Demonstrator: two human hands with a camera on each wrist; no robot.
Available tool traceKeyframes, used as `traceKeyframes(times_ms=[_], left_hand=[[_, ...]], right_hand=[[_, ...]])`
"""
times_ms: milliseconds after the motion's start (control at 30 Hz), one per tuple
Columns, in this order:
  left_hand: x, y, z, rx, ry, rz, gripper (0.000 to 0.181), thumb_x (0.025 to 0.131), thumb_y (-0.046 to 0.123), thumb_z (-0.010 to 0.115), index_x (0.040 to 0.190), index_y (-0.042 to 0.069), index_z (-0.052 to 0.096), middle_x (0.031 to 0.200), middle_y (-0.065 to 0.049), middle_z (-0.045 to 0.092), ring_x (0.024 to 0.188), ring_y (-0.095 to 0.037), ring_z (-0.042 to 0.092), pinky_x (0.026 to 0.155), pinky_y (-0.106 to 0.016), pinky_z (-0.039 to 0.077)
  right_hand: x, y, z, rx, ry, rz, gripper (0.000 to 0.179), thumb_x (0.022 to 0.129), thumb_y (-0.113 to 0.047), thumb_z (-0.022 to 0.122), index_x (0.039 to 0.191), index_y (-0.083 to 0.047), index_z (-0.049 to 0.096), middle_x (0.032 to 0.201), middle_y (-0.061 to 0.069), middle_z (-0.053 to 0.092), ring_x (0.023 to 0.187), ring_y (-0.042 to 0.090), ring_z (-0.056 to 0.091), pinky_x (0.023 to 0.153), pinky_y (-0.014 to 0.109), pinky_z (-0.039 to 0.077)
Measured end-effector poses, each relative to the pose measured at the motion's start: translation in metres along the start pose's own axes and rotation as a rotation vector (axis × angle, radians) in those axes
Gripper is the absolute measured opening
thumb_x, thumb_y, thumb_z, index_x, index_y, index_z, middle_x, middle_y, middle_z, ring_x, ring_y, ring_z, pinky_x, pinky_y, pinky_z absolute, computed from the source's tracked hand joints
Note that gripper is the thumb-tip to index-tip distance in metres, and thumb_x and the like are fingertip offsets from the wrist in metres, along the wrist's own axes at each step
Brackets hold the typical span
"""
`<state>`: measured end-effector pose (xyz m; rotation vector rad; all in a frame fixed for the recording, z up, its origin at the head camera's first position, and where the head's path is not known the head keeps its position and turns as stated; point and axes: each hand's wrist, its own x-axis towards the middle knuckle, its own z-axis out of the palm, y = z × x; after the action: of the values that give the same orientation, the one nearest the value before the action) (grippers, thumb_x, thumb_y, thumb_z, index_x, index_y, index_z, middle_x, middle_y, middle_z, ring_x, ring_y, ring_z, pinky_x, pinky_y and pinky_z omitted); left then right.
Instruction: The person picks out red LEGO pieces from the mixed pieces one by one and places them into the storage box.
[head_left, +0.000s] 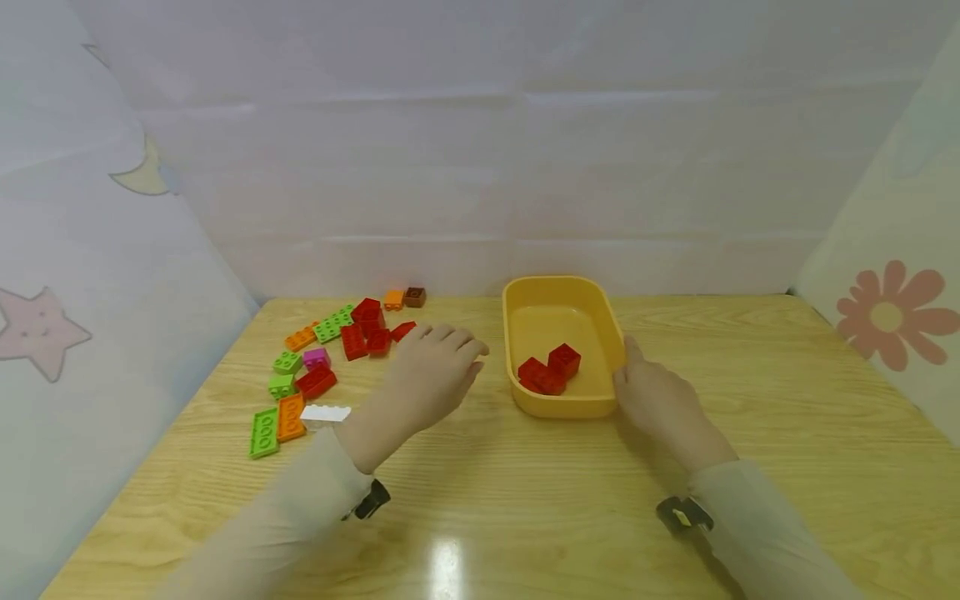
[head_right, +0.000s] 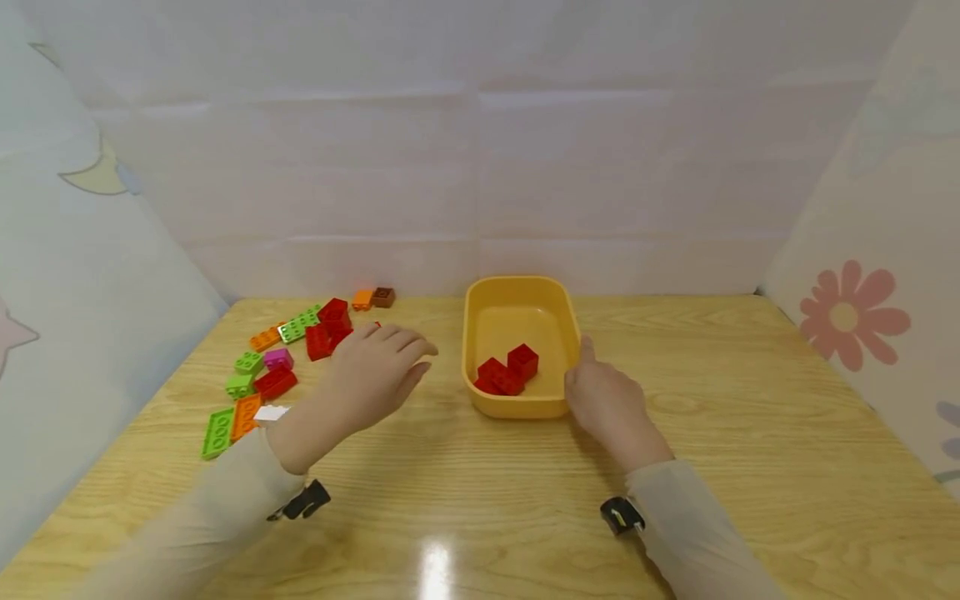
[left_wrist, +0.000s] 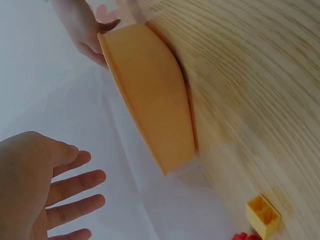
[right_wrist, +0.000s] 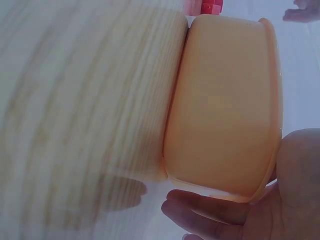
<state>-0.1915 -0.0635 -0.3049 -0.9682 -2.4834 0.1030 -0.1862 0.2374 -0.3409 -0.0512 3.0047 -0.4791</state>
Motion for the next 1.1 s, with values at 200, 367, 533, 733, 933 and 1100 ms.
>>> traceKeyframes(times_ms=[200,367,533,733,933,1100], left_hand=[[-0.02,-0.035,0.009,0.05,0.01,-0.008,0.015,0.093,0.023,0.07,0.106,0.016,0.072,0.103,0.0,0.071,0.094,-0.022,0.065,0.078,-0.035,0.051],[-0.04,-0.065,0.018,0.061,-0.039,-0.018,0.015,0.092,0.021,0.072,0.103,0.01,0.071,0.097,-0.004,0.071,0.087,-0.025,0.065,0.072,-0.038,0.05],[-0.062,-0.093,0.024,0.062,-0.091,-0.047,0.014,0.088,0.015,0.074,0.1,0.009,0.071,0.094,-0.006,0.07,0.085,-0.028,0.066,0.072,-0.041,0.053],[-0.083,-0.119,0.026,0.026,-0.154,-0.094,0.015,0.087,0.011,0.074,0.101,0.007,0.071,0.094,-0.008,0.07,0.085,-0.03,0.067,0.069,-0.043,0.052],[-0.098,-0.135,0.024,0.004,-0.226,-0.157,0.017,0.088,0.01,0.072,0.104,0.006,0.07,0.101,-0.01,0.07,0.087,-0.032,0.067,0.072,-0.047,0.053],[-0.105,-0.141,0.023,-0.035,-0.304,-0.24,0.019,0.087,0.013,0.074,0.104,0.007,0.07,0.1,-0.01,0.069,0.086,-0.031,0.065,0.071,-0.049,0.054]], right_hand=[[0.002,0.002,-0.001,-0.004,0.003,-0.002,0.063,0.102,-0.019,0.03,0.15,0.016,0.01,0.077,0.02,0.059,0.066,0.03,0.054,0.057,0.043,0.046],[0.002,0.004,-0.003,0.011,0.009,0.005,0.062,0.103,-0.019,0.029,0.151,0.014,0.009,0.064,0.011,0.051,0.057,0.026,0.049,0.05,0.037,0.04],[0.001,0.002,-0.003,0.016,0.018,0.003,0.062,0.102,-0.019,0.029,0.151,0.014,0.011,0.062,0.01,0.049,0.056,0.025,0.048,0.049,0.036,0.039],[0.002,0.001,-0.003,0.021,0.017,-0.003,0.063,0.102,-0.02,0.029,0.151,0.014,0.01,0.065,0.011,0.051,0.058,0.026,0.049,0.05,0.037,0.04],[0.001,0.001,0.0,0.02,0.017,-0.014,0.063,0.101,-0.019,0.03,0.15,0.015,0.011,0.077,0.021,0.06,0.065,0.03,0.052,0.058,0.044,0.045],[0.001,0.003,0.001,0.008,0.009,-0.012,0.063,0.102,-0.02,0.031,0.15,0.016,0.012,0.097,0.033,0.063,0.071,0.033,0.055,0.063,0.05,0.048]])
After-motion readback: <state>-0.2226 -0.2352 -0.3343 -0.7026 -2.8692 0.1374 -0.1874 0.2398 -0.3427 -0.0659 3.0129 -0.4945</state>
